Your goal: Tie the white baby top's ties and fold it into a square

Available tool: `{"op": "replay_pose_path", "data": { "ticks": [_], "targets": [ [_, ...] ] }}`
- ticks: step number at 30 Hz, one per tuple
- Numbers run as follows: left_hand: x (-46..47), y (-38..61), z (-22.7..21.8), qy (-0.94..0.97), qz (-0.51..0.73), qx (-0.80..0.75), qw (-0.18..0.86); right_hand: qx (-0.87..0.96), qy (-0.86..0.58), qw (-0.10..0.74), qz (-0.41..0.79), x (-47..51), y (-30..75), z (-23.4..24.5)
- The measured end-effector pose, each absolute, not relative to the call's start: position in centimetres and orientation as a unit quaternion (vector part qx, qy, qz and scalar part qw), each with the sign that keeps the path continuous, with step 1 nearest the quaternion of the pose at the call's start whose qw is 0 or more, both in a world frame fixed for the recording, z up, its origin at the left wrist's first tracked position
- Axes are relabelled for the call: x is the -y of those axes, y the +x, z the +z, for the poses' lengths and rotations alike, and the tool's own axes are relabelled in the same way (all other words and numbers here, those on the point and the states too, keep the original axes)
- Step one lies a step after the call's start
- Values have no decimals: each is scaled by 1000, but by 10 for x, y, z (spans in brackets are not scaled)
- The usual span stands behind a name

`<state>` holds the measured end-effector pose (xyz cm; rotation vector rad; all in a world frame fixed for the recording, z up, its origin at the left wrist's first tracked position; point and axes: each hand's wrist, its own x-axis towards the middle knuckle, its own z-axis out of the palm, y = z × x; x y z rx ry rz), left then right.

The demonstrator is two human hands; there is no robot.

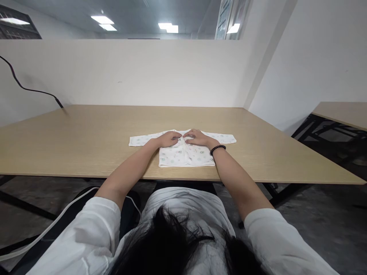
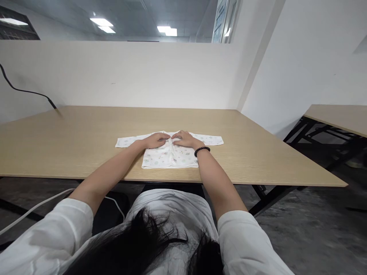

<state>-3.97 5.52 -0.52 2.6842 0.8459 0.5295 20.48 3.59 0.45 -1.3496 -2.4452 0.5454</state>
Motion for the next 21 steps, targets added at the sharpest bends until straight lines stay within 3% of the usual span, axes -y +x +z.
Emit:
{"op": "replay_pose_path", "data": {
  "ticks": [5, 10, 16, 21],
  "targets": [
    [-57, -45, -4, 932, 147, -314, 103, 833, -512, 108, 179, -41, 207, 3],
    [-60, -61, 4, 875, 141, -462, 37, 786, -594, 122, 122, -48, 221, 4],
    [-68, -94, 8, 822, 168, -520, 160, 722, -666, 147, 118, -51, 245, 4],
    [-68, -115, 14, 813, 171, -499, 245, 723, -632, 241, 142, -48, 257, 3]
  ]
}}
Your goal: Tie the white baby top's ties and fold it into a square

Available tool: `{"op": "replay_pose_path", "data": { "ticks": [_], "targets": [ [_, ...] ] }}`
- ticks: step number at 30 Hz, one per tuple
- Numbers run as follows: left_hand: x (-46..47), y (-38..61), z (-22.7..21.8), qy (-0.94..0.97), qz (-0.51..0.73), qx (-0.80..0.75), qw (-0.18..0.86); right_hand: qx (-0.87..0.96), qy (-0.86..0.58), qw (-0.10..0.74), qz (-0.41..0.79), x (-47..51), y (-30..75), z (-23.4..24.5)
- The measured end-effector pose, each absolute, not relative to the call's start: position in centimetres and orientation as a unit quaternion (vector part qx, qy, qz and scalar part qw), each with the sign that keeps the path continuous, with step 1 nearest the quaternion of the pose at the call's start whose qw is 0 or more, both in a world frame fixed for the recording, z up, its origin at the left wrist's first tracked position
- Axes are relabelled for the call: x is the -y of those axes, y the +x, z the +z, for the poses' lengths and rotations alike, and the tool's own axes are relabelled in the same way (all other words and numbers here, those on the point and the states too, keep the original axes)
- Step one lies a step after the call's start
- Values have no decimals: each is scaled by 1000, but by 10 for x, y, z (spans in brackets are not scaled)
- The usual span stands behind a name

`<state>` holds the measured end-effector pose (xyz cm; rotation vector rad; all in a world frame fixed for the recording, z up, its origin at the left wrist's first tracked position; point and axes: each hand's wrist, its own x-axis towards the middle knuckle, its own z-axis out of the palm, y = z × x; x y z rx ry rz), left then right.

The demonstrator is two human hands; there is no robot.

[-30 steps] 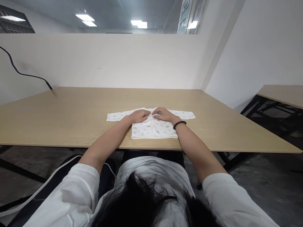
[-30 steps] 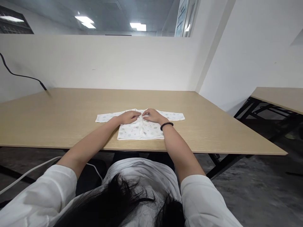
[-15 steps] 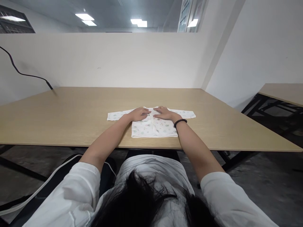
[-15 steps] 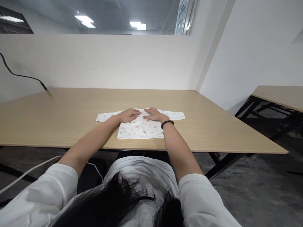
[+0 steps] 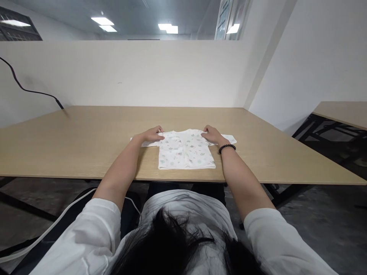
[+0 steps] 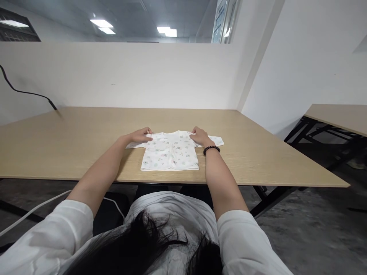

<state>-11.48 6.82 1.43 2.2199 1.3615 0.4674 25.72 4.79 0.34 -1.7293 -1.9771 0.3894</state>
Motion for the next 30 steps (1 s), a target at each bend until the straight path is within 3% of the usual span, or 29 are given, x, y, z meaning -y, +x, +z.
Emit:
{"op": "replay_pose_path", "data": {
  "ticks": [3, 8, 13, 16, 20, 23, 27, 30],
  "targets": [
    [-68, -127, 21, 805, 146, -501, 283, 748, -569, 290, 178, -42, 265, 6],
    [-71, -146, 30, 827, 138, -448, 311, 756, -556, 202, 282, -37, 275, 16],
    [-76, -152, 30, 840, 65, -440, 309, 739, -606, 185, 229, -39, 273, 19],
    [-80, -146, 29, 832, 105, -500, 215, 771, -582, 228, 123, -40, 267, 18],
    [-79, -129, 31, 786, 266, -557, -24, 778, -542, 315, -38, -39, 253, 23],
    [-72, -121, 36, 735, 336, -571, -144, 748, -539, 371, -115, -38, 245, 31],
    [-66, -127, 41, 742, 355, -541, -177, 747, -513, 403, -130, -34, 244, 40],
    [-69, -136, 42, 797, 297, -515, -104, 771, -518, 369, -38, -28, 248, 44]
  ]
}}
